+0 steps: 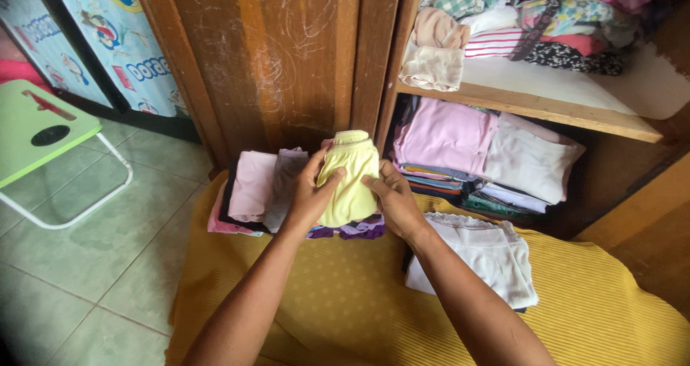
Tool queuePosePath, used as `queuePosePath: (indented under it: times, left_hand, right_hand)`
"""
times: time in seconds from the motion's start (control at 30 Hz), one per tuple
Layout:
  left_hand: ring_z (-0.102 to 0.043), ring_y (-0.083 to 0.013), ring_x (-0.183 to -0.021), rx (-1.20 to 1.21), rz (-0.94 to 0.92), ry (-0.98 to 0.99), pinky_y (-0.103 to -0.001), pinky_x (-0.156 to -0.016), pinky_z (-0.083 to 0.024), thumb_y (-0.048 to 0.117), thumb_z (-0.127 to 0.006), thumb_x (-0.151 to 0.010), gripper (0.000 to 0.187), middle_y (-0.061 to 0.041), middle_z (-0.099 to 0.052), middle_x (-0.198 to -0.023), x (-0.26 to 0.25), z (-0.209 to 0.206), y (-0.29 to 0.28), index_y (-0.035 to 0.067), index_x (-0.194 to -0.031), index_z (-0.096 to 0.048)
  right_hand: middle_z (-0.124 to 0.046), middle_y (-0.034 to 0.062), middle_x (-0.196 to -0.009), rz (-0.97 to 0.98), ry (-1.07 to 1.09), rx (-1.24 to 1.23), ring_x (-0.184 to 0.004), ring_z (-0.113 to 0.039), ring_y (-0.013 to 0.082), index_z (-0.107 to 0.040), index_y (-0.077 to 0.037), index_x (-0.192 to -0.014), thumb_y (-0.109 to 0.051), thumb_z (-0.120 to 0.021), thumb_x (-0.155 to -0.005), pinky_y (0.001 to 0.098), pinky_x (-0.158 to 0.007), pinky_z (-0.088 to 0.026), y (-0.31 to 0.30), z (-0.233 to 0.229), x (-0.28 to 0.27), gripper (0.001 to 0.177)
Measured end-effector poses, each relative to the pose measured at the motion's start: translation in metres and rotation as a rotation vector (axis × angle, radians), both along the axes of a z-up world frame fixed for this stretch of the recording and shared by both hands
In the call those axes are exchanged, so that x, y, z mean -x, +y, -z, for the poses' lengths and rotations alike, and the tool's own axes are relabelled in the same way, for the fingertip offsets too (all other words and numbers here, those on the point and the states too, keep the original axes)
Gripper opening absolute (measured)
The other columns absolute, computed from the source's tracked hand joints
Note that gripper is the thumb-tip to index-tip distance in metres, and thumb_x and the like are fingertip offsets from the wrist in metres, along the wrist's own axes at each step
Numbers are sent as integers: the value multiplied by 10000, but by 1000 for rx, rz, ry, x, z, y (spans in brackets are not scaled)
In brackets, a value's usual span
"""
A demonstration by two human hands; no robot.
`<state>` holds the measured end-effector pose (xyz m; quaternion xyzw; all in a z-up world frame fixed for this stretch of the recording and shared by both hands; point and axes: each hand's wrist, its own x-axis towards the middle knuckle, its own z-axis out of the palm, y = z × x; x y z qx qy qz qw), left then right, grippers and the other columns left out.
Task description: The person organizes clothes by picking folded garments from a mattress and placing them onto closet shelves by hand.
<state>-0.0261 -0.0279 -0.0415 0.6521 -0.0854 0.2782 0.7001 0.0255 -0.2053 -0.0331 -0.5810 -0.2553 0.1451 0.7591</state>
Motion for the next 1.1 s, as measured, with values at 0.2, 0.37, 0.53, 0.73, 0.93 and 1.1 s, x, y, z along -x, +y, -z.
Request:
queuePosePath:
  times: [0.2,0.37,0.53,0.73,0.93,1.1]
  left_hand:
    - [-692,-113,-1039,-196,-130,-61,-276,-903,-559,110,-721,-952,420,-89,-772,-1139,-3,-16,-28,44,-1360,-641]
    - [-721,-164,-1036,-325,-104,32,-302,-889,-564,183,-735,-912,496,-102,-757,-1144,-23,-28,-60,55,-1369,-590]
    - [-769,-267,-1006,-540,-112,193,-339,-900,-572,230,-736,-886,536,-169,-773,-1097,-84,-51,-79,89,-1382,-590]
    - [-583,-409,-1330,-492,-216,-469,-435,-1120,-446,21,-718,-873,646,-271,-608,-1405,-201,-110,-101,35,-1471,-474]
    - [-591,-430,-1294,-638,-363,-249,-455,-1077,-499,-44,-568,-887,689,-240,-622,-1394,-229,-155,-105,191,-1526,-459]
    - [-645,-427,-1170,-825,-540,-91,-489,-984,-531,-57,-531,-913,628,-239,-643,-1267,-253,-149,-113,211,-1481,-516]
  right_hand:
    - [-732,75,-1126,39,39,-144,-958,-696,106,-576,-26,-1248,-26,-621,-989,258,-840,-579,-22,-15,10,263]
    - [-738,119,-1070,291,-78,-145,-854,-680,153,-572,-11,-1300,-31,-622,-994,284,-723,-582,-53,-28,-17,310]
    - [-723,107,-1107,436,-245,-68,-911,-679,123,-524,-18,-1359,-27,-662,-971,245,-732,-574,-81,-60,-70,413]
    - [-704,167,-1067,629,-460,112,-860,-654,172,-318,-100,-1595,1,-666,-959,281,-693,-540,-100,-115,-165,733]
    - [-680,126,-1259,686,-670,109,-929,-745,145,-567,-44,-1421,65,-648,-886,291,-732,-635,-89,-137,-235,552]
    - [-762,219,-1079,879,-771,306,-885,-721,296,-718,-50,-1253,-29,-727,-854,366,-768,-572,-85,-118,-277,400]
